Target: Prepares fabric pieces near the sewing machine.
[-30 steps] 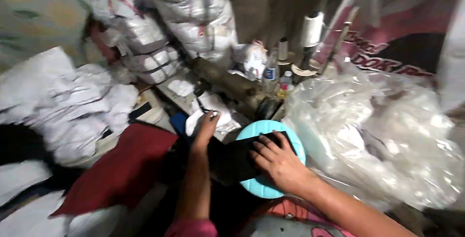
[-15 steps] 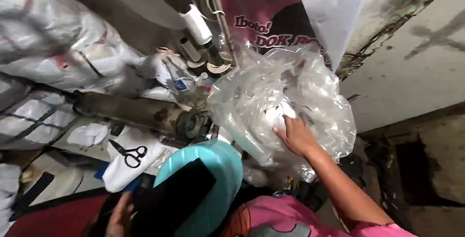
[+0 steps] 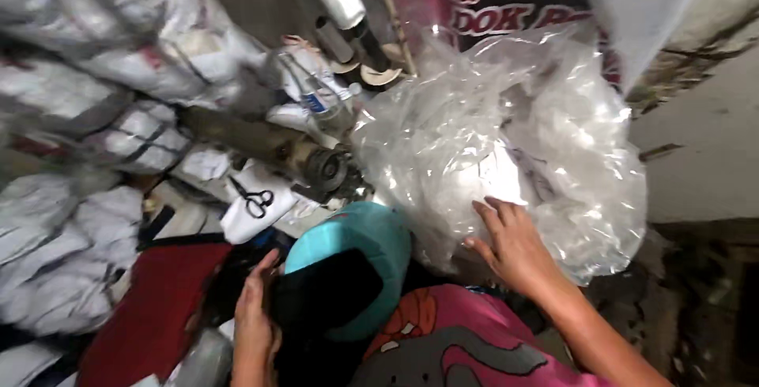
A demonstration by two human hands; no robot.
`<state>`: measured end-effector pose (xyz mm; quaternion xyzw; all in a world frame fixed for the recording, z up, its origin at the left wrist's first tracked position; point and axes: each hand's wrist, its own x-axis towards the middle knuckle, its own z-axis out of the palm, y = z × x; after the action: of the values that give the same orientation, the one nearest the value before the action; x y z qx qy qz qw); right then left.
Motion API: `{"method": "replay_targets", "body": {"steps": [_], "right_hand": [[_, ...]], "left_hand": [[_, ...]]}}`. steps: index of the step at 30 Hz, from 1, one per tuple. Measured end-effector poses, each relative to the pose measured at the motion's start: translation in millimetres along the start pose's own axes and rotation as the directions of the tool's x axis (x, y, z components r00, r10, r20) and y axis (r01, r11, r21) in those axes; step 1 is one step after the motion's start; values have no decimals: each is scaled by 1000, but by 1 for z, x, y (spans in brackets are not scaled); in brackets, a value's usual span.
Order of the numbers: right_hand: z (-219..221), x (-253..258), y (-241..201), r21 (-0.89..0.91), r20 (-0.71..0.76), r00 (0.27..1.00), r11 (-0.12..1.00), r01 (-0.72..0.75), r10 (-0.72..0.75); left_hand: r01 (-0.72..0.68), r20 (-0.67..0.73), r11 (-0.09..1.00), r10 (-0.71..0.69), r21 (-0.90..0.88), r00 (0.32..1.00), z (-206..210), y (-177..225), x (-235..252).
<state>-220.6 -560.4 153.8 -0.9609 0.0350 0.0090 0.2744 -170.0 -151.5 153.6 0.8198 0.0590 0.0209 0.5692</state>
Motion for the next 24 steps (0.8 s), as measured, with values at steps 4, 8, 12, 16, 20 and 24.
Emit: {"method": "replay_targets", "body": {"steps": [4, 8, 12, 16, 20, 24], "right_hand": [[6, 2, -37, 277, -155, 919, 877, 393, -363], [30, 17, -76, 634, 394, 839, 772, 47, -375], [66, 40, -87, 543, 544, 803, 831, -117, -243], [73, 39, -100, 474, 608, 772, 865, -162, -189], [67, 30, -120, 421, 622, 762, 897, -131, -181], [62, 23, -143, 367, 662, 734, 920, -138, -153]], "left_hand": [[141, -27, 982, -145, -124, 989, -12, -9, -10], [182, 43, 964, -177, -196, 983, -15, -31, -17], [353, -14, 781, -420, -515, 907, 0, -32, -30], [418, -37, 670, -553, -614, 832, 2, -28, -39], [392, -60, 671, -544, -629, 837, -15, -16, -47], [349, -70, 671, -514, -654, 855, -30, -14, -58]]}}
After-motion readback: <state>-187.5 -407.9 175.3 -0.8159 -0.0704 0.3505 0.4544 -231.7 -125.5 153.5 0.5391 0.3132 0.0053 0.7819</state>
